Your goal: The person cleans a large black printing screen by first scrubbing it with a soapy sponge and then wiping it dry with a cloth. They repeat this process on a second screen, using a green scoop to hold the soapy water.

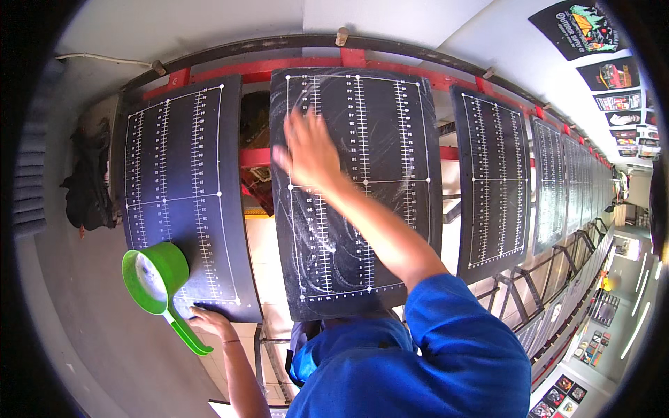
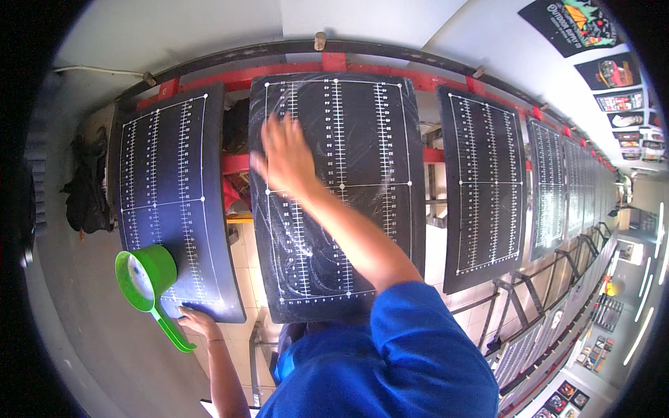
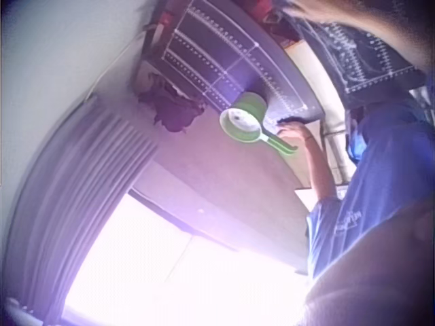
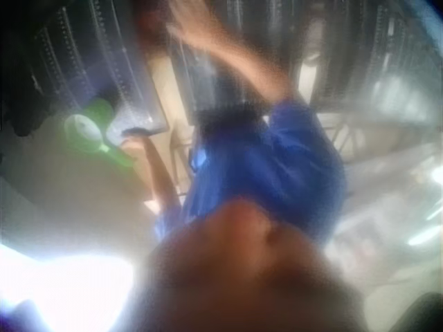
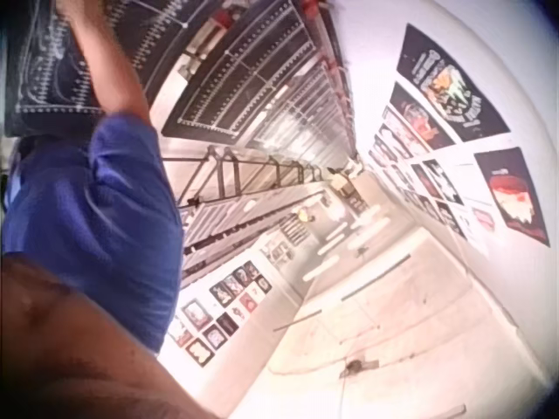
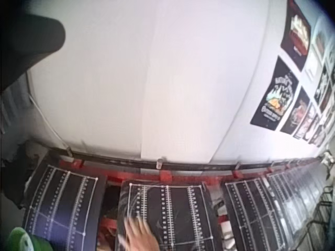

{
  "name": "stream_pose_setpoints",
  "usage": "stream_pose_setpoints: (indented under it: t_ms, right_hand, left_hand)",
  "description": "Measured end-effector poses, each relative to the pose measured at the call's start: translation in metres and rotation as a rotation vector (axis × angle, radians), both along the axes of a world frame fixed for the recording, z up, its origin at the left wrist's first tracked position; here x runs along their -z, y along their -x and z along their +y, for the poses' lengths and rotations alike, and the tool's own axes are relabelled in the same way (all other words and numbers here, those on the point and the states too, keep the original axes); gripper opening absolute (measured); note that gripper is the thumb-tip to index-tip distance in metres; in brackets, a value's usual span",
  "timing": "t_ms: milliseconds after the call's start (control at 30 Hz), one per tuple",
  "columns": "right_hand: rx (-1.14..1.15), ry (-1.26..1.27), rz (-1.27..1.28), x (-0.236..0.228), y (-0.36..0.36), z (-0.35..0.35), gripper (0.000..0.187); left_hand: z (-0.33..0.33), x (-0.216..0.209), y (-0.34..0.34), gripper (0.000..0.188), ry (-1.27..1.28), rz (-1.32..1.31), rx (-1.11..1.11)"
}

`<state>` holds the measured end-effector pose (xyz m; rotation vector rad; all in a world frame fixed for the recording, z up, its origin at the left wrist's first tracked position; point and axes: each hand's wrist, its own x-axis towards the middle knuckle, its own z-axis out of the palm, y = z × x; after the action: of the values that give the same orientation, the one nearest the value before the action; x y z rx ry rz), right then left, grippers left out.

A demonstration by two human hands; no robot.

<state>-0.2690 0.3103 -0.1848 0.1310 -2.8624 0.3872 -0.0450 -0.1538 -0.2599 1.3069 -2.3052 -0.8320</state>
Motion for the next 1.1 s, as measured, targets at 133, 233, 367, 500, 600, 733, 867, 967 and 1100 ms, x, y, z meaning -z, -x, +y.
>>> stream_pose_setpoints:
  t_ms: [133,233,367,500,600,733,867,967,1100]
  right_hand:
    - [0.032,0.042,-0.412,-0.019,-0.125,0.078,0.062]
    - [0.477,-0.204,-0.041,0.017,-0.076,0.182,0.070]
    - [0.362,-0.229,0.261,0.026,0.089,0.134,0.062]
    - [0.252,-0.023,0.212,0.031,0.146,0.036,0.065]
    - [-0.019,0.011,0.176,0.014,0.066,-0.016,0.062]
    - [-0.293,0.066,-0.309,-0.024,-0.139,-0.089,0.070]
    - [-0.406,-0.025,-0.358,-0.018,-0.113,-0.072,0.069]
    - [-0.050,-0.136,-0.186,-0.032,0.035,0.000,0.058]
    - [0.278,-0.081,0.155,0.012,0.066,0.057,0.060]
  left_hand:
    - [0.012,-0.002,-0.012,0.076,0.132,0.131,0.025]
    - [0.035,-0.022,0.000,0.078,0.035,0.103,0.004]
    - [0.013,-0.004,-0.008,0.079,0.099,0.066,0.029]
    - [0.033,-0.024,0.019,0.073,-0.075,0.160,0.053]
    - [0.029,-0.030,0.003,0.076,0.006,0.075,0.050]
    - [0.042,-0.040,0.005,0.075,-0.075,0.202,0.099]
    - [0.038,-0.036,0.005,0.077,-0.127,0.244,0.090]
    - [0.025,-0.029,-0.003,0.079,-0.068,0.150,0.092]
    - [0.019,-0.018,0.006,0.078,-0.060,0.116,0.148]
